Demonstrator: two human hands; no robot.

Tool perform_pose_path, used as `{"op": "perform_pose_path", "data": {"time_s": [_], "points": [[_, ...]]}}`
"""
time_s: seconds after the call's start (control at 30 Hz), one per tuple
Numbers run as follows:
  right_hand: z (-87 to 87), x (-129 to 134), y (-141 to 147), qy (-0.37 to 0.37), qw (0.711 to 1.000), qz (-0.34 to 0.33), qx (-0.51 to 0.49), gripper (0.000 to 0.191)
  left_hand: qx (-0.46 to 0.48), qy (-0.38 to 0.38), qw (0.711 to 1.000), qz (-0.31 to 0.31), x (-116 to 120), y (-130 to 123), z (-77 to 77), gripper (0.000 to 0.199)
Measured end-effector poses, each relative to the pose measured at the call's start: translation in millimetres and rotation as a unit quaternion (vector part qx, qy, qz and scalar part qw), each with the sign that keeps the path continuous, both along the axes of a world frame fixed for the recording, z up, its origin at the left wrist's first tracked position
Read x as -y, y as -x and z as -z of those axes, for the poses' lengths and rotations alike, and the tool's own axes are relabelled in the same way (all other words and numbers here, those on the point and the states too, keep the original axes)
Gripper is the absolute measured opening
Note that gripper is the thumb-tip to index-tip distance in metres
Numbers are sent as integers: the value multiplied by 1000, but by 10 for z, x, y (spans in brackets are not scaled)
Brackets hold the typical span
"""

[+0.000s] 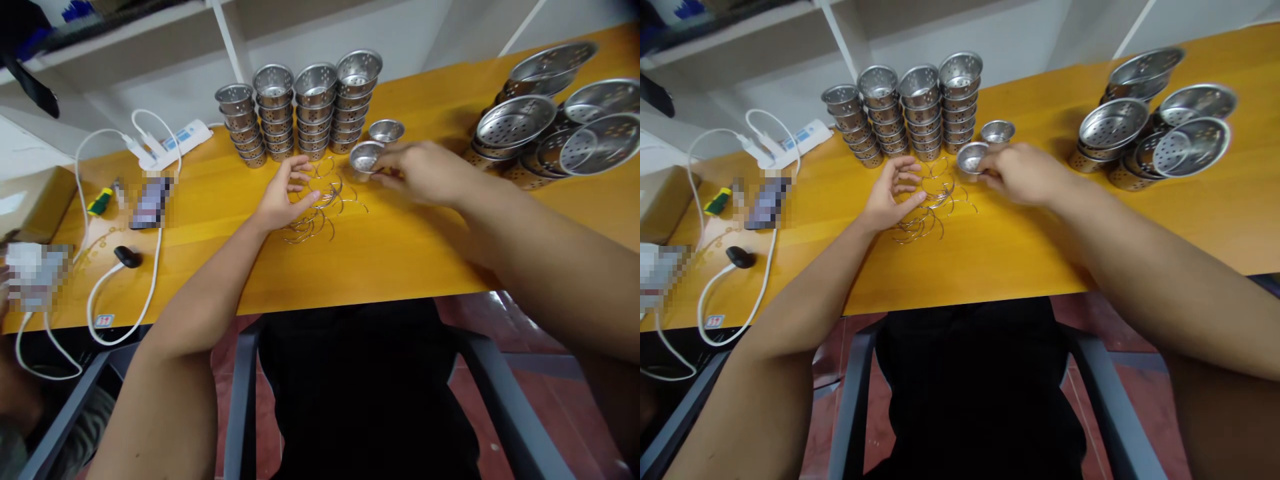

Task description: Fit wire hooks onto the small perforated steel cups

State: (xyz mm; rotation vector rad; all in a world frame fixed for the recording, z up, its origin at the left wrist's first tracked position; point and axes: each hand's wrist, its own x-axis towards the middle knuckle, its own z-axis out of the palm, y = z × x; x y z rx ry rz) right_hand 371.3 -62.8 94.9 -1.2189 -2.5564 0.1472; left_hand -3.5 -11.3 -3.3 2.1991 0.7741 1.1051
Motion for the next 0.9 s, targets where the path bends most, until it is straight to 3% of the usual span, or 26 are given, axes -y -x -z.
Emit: {"op": "perform_pose_path", "data": {"time_s": [0.17,0.3,0.37,0.5,0.57,0.7,0.73,0.9], "points": [[-319,-8,502,-24,996,-71,-55,23,1,-54,999,7,-63,-8,20,108],[-261,-21,889,-15,984,-157,-82,21,5,-116,993,-4,-140,12,17,108],[-189,1,979,-12,979,-163,-125,24,9,-128,992,-14,-209,53,50,102],[-84,-17,847,-11,969,-82,-233,39,25,-120,992,-36,-396,168,181,107],[-22,-94,694,17,977,-77,-196,47,30,-110,992,-47,-480,217,245,108],[171,-262,525,89,985,-119,-81,82,36,-83,993,-72,-557,243,319,109],[219,-284,534,100,985,-122,-65,80,38,-79,993,-73,-555,236,325,109],[307,-240,758,97,990,-91,-46,24,37,-60,997,-39,-468,174,296,108]]}}
